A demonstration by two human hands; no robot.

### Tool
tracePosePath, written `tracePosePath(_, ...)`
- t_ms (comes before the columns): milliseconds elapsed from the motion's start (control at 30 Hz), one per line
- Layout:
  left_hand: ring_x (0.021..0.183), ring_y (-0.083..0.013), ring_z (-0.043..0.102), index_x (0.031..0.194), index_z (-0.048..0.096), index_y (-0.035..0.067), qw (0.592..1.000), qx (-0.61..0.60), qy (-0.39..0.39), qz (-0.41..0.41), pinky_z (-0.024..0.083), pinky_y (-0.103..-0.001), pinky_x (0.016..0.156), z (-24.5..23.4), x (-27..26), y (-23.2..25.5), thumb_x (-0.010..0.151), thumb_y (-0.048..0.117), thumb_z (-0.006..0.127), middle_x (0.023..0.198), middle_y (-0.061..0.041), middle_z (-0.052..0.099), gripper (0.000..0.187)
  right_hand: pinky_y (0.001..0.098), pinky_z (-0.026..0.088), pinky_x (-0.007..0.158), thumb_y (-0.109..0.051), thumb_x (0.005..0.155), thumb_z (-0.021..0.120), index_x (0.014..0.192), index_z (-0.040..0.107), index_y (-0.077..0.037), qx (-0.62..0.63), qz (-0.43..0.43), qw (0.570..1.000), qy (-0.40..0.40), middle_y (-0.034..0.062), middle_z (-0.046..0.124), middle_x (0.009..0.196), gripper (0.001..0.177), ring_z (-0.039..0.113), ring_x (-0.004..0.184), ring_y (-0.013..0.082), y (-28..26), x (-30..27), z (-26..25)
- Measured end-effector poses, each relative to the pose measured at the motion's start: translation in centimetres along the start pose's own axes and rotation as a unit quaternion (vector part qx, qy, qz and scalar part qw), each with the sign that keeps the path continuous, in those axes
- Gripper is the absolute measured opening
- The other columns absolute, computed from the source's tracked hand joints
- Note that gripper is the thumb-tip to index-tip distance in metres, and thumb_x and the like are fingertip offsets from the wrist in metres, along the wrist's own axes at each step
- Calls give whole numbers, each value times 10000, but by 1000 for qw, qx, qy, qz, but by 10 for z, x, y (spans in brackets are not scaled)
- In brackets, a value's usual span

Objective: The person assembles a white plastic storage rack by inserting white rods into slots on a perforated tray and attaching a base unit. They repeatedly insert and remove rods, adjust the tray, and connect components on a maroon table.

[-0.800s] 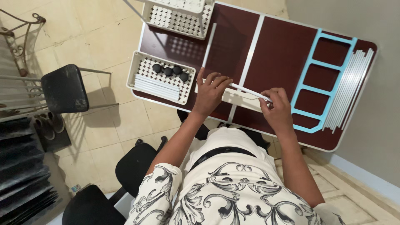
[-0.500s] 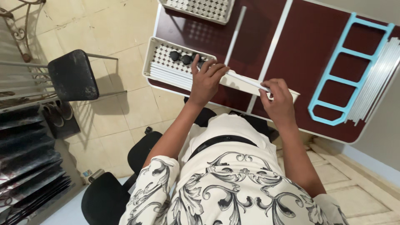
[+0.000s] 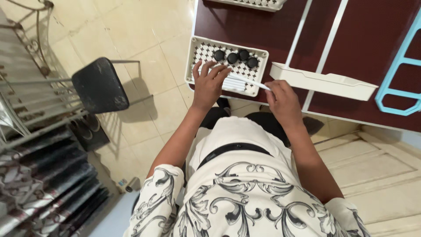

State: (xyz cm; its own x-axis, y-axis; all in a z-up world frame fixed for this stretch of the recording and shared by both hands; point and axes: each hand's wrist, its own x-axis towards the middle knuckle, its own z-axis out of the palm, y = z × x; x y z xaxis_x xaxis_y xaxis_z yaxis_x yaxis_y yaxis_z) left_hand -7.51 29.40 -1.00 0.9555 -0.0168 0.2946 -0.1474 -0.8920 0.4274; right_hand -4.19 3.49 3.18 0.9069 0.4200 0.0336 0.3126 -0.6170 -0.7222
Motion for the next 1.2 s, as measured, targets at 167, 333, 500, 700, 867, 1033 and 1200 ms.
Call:
tracePosePath(167,1156,-221,591,1160,737,173,998,-5,-56,7,269,-560,1171,6,-19,-53,885,47,752,1179,19,683,302,390,578,748,-28,946,749,1124,662,-14,38,46,998,-3,132,645,1112,198,706,901,312,1,8,52)
tracePosePath(333,1166,-250,559,1110,756,170,995,23,-90,18,296,-572,1139,34,-36,-95,836,51,725,1108,-29,632,300,443,554,799,-11,887,745,1071,684,-48,-53,6,999,-6,112,646,1059,197,646,996,341,25,17,99)
tracePosePath(500,1112,-279,541,1089,766,180,989,56,-132,23,331,-543,1066,75,-43,-129,882,86,689,1051,-20,618,239,437,547,796,-23,874,748,1048,703,-83,-93,25,995,-5,81,665,1036,189,613,1023,313,55,28,147)
tracePosePath(700,1090,-263,552,1027,780,185,980,66,-186,6,329,-561,1055,106,-51,-156,842,46,671,1044,-16,657,255,456,529,857,-32,891,749,1051,699,-82,-85,34,994,-54,97,656,1030,174,610,1029,330,82,29,178)
tracePosePath(867,1074,-271,549,986,773,150,979,57,-196,15,318,-571,1056,107,-60,-163,852,84,696,991,-19,663,168,469,492,868,-57,847,772,1011,715,-87,-86,33,991,-97,98,668,991,176,615,1018,329,93,26,186)
tracePosePath(1033,1078,-279,554,949,760,135,977,54,-202,29,307,-586,1068,102,-66,-166,850,112,713,953,-17,667,112,451,452,917,-69,858,772,1031,743,-102,-60,43,989,-126,89,698,997,178,626,1030,301,101,19,192)
tracePosePath(1200,1077,-277,553,948,755,132,975,59,-212,30,303,-586,1096,101,-68,-165,881,126,712,955,-17,675,80,416,433,973,-80,900,746,1055,758,-105,-36,84,983,-161,78,699,995,158,629,1028,269,108,17,197)
